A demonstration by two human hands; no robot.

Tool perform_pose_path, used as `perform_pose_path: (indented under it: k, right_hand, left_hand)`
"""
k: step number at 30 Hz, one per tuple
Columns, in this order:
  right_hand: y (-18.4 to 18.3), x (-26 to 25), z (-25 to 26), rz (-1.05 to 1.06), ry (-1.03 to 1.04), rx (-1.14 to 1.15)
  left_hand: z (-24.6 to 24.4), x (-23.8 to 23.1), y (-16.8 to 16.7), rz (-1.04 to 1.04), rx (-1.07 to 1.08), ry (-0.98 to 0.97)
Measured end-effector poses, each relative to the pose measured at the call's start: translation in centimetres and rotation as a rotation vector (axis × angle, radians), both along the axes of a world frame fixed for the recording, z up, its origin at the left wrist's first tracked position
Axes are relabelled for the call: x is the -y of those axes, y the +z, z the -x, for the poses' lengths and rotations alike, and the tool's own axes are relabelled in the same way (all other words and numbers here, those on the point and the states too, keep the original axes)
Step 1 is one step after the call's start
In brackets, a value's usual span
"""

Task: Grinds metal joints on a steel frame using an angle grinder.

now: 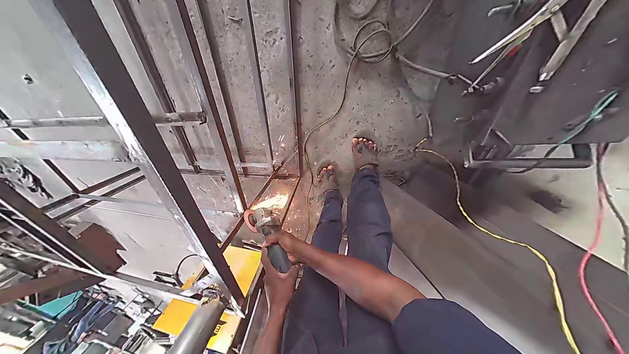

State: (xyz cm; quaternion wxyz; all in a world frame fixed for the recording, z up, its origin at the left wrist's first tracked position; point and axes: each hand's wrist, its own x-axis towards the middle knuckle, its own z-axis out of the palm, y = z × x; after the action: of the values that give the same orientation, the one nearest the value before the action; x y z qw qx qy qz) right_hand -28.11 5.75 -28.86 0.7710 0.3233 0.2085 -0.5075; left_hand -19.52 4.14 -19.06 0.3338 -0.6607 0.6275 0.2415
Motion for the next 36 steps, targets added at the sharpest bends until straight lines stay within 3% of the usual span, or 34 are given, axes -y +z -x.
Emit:
perform_pose_path:
  k: [15,32,36]
  right_hand:
    - [0.7,-0.5,-0.4,0.005,0.082,-0.067]
    - [0.7,-0.3,0.8,0.019,0.044,-0.072]
    - [-0.4,-0.3,-1.0,0.011,0.016,-0.097]
  left_hand:
    - [-1.5,-0.5,0.3,0.010,-0.024,-0.008]
    - [-1.0,-0.2,-0.2,0.007,-0.048,0.015]
    - [-1.5,-0.2,-0.4,0.001,-0.045,0.039]
